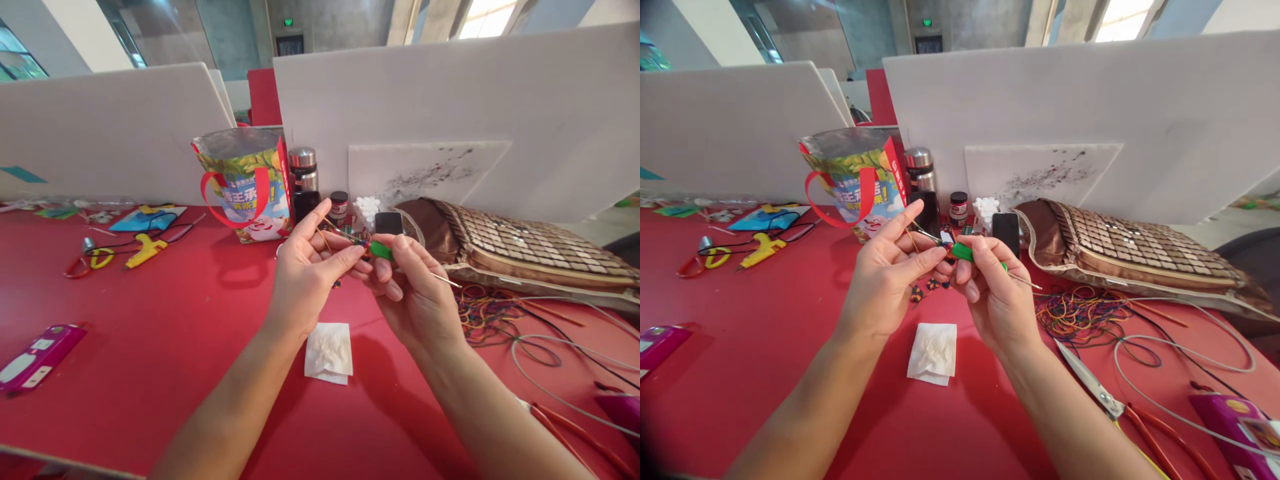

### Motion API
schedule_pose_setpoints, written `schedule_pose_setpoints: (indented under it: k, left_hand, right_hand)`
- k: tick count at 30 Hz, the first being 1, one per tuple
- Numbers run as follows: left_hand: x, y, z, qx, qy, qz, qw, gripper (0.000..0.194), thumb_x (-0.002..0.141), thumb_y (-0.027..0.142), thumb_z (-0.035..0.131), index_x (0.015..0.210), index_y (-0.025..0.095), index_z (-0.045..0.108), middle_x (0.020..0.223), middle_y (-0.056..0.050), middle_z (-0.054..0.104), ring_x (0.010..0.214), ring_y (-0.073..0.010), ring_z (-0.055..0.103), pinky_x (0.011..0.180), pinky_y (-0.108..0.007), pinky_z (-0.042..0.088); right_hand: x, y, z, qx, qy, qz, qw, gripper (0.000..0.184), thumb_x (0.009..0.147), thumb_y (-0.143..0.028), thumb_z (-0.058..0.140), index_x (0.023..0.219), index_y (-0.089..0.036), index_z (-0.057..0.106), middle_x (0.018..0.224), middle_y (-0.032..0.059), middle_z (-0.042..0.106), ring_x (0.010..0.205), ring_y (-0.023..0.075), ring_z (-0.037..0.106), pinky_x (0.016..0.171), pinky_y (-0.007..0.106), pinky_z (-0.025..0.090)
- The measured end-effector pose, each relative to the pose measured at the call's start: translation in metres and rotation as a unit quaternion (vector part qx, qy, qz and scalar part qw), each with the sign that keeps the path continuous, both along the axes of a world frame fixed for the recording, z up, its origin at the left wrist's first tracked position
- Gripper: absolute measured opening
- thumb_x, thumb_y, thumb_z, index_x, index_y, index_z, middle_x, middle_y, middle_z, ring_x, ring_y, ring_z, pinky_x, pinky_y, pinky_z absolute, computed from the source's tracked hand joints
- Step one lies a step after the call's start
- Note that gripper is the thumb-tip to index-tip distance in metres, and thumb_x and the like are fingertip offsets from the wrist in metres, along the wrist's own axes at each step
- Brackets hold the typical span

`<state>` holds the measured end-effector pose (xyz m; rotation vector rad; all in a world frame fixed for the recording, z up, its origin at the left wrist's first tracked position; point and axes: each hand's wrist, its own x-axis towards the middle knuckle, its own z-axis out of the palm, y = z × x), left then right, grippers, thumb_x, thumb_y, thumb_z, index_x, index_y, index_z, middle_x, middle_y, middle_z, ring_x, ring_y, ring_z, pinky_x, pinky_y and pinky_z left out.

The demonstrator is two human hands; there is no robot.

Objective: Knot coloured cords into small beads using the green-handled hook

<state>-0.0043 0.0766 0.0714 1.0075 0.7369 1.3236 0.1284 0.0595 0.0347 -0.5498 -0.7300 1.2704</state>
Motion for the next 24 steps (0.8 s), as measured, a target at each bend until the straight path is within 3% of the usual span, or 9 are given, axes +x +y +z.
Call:
schedule_pose_setpoints:
  k: [3, 7, 13, 18, 24]
  left_hand:
    - [0.002, -0.001, 0.000, 0.014, 0.014, 0.011, 1.000, 0.092, 0.080, 0.004, 0.081, 0.164, 0.014, 0.045, 0.077, 0.005, 0.072, 0.063, -0.0134, 0.076, 0.067, -0.024, 0.063]
    - [0.005, -0.006, 0.002, 0.036, 0.042, 0.039, 0.998, 0.091, 0.082, 0.002, 0.078, 0.165, 0.016, 0.045, 0.075, 0.007, 0.069, 0.063, -0.0117, 0.073, 0.065, -0.023, 0.061]
    - [0.004, -0.006, -0.001, 0.023, 0.031, 0.013, 0.999, 0.097, 0.078, 0.011, 0.087, 0.166, 0.015, 0.044, 0.075, 0.006, 0.069, 0.061, -0.0108, 0.066, 0.059, -0.024, 0.052]
    - [-0.001, -0.001, 0.002, -0.040, -0.043, -0.064, 0.996, 0.110, 0.066, 0.019, 0.098, 0.162, 0.007, 0.046, 0.073, 0.007, 0.070, 0.055, -0.0084, 0.062, 0.054, -0.023, 0.046]
    - [-0.009, -0.001, 0.008, -0.035, -0.031, -0.070, 0.996, 0.108, 0.063, 0.016, 0.098, 0.159, 0.005, 0.049, 0.071, 0.008, 0.069, 0.054, -0.0081, 0.060, 0.054, -0.023, 0.045]
  right_hand:
    - [0.001, 0.000, 0.001, 0.016, -0.022, -0.006, 1.000, 0.019, 0.087, -0.041, 0.088, 0.090, -0.023, 0.084, 0.058, -0.0066, 0.065, 0.042, 0.0034, 0.039, 0.058, 0.024, 0.054]
    - [0.000, -0.002, -0.001, 0.053, -0.093, -0.066, 0.992, 0.018, 0.092, -0.042, 0.084, 0.093, -0.023, 0.084, 0.060, -0.0044, 0.065, 0.047, 0.0072, 0.049, 0.046, 0.022, 0.043]
    - [-0.010, -0.010, -0.015, 0.105, -0.190, -0.228, 0.949, 0.012, 0.099, -0.036, 0.078, 0.103, -0.026, 0.083, 0.083, -0.0002, 0.075, 0.066, 0.0103, 0.065, 0.061, 0.024, 0.056]
    - [-0.014, -0.014, -0.021, 0.137, -0.150, -0.194, 0.960, 0.017, 0.099, -0.040, 0.078, 0.112, -0.028, 0.082, 0.078, -0.0013, 0.073, 0.064, 0.0117, 0.064, 0.056, 0.024, 0.054]
    - [-0.006, -0.012, -0.009, 0.116, -0.134, -0.142, 0.974, 0.018, 0.092, -0.041, 0.085, 0.102, -0.026, 0.085, 0.065, -0.0024, 0.070, 0.054, 0.0107, 0.059, 0.046, 0.023, 0.047]
